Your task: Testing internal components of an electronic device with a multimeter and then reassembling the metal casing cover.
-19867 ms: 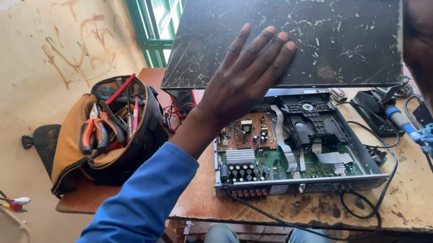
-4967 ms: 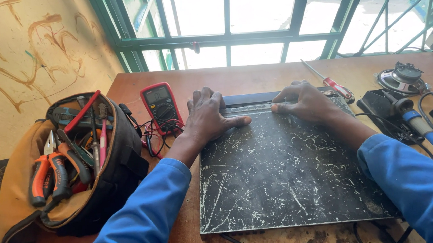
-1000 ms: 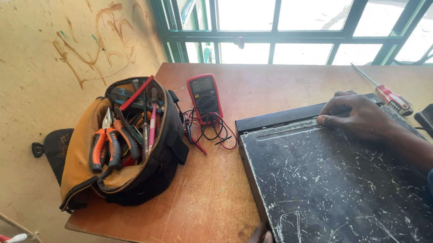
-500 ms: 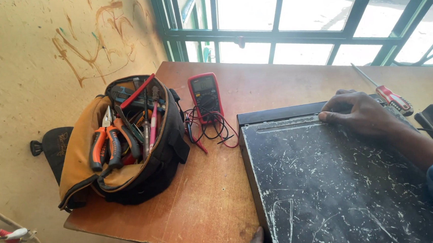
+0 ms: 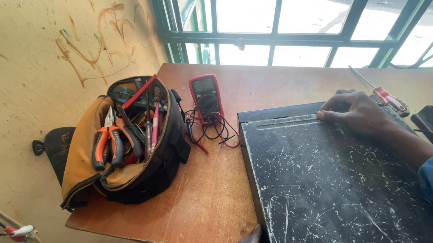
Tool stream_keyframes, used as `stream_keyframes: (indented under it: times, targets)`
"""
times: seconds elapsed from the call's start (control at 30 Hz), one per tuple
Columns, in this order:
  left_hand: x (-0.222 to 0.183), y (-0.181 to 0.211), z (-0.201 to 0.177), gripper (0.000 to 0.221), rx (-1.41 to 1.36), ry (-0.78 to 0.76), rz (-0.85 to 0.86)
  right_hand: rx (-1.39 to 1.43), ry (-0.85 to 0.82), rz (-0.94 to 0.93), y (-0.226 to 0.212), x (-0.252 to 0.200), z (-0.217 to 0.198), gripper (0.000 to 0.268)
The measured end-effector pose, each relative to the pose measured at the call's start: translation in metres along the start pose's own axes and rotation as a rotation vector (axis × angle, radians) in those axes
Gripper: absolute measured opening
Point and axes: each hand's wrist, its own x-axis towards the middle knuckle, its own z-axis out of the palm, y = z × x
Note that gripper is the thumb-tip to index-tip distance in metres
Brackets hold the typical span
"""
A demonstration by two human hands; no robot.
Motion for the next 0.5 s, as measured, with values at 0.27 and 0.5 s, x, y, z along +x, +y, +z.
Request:
stream_keyframes:
  times: [0.27,0.5]
  targets:
    - [-0.122,0.099,-0.035,0.04,0.322,0.601,1.182,0.043,-0.012,-0.01,0.006,0.005,0.002,0.047]
    - [-0.258,0.212,-0.098,0.064,-0.109,-0.02,0.241,0.056,-0.005,0.025,-0.003,0.0,-0.001,0.045]
